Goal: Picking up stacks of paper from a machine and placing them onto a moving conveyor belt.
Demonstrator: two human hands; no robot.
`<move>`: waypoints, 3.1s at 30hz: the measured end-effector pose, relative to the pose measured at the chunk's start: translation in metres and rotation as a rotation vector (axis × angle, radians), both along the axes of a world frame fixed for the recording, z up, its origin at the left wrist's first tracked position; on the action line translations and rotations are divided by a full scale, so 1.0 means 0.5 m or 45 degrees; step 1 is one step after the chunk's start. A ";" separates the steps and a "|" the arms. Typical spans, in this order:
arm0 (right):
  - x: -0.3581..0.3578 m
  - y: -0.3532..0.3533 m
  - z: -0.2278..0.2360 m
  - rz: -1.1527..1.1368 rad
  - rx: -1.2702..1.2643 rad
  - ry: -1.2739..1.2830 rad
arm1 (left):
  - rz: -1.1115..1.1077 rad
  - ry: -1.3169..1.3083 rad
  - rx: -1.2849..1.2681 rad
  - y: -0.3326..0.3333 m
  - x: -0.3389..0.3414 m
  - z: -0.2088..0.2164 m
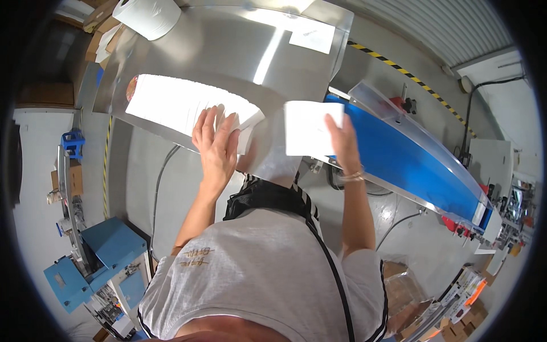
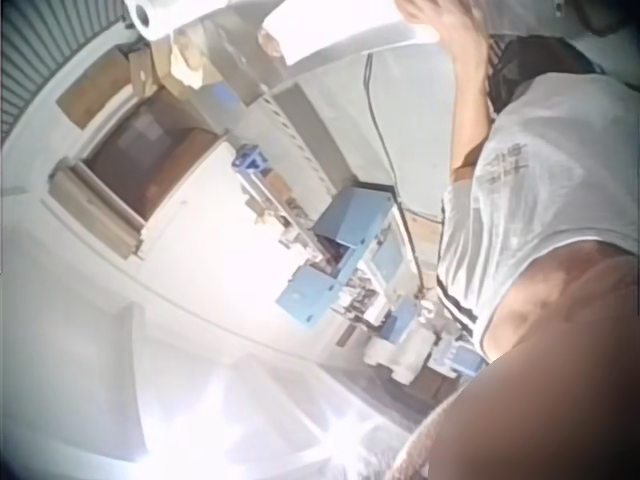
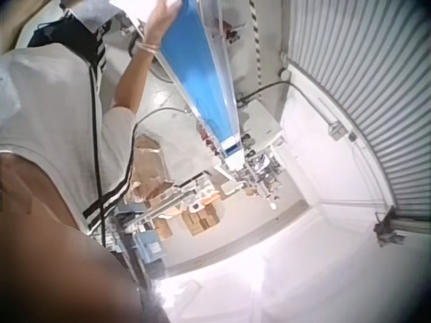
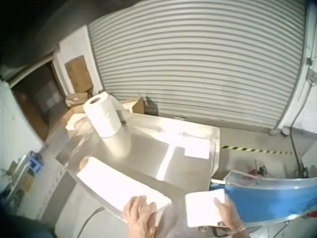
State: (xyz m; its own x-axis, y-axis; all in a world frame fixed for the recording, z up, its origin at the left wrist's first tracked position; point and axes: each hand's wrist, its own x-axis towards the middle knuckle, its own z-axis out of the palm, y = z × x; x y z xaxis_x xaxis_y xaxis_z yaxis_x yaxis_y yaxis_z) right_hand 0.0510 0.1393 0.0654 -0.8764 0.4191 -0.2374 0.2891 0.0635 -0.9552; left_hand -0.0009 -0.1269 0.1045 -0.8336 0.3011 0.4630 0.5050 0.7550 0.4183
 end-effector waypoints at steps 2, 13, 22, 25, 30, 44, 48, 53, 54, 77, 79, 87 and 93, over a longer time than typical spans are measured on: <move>0.052 0.082 -0.056 -0.202 0.216 -0.045 | 0.000 0.019 0.012 0.001 0.002 0.000; -0.041 -0.096 0.068 0.563 0.492 0.169 | -0.036 0.043 0.002 -0.007 0.001 -0.006; -0.038 -0.077 -0.007 0.269 -0.176 0.088 | -0.070 -0.027 -0.028 -0.030 -0.018 0.004; 0.037 0.039 -0.061 -0.198 0.286 0.058 | -0.058 0.004 -0.009 -0.033 -0.022 -0.003; 0.091 0.113 -0.044 -0.578 1.432 -0.394 | -0.042 0.051 0.024 -0.034 -0.026 -0.004; -0.098 -0.143 0.030 0.504 -0.092 0.121 | -0.046 -0.061 0.043 -0.049 -0.039 0.011; 0.016 0.014 -0.078 0.017 0.064 0.231 | -0.034 -0.003 0.008 -0.060 -0.045 -0.004; 0.065 0.111 -0.040 -0.386 0.784 -0.498 | -0.069 0.032 0.077 -0.061 -0.047 -0.006; 0.062 0.096 -0.037 -0.456 1.313 -0.454 | -0.094 0.038 0.106 -0.062 -0.048 -0.007; 0.069 0.110 -0.061 -0.336 0.939 -0.354 | -0.061 0.037 0.093 -0.090 -0.074 -0.009; 0.063 0.090 -0.045 -0.489 1.091 -0.415 | -0.058 0.060 0.102 -0.089 -0.073 -0.011; -0.135 -0.207 0.078 0.634 0.439 0.256 | -0.119 0.027 0.061 -0.097 -0.070 0.000; -0.135 -0.202 0.007 0.602 -0.318 0.039 | -0.117 -0.060 0.032 -0.113 -0.083 0.011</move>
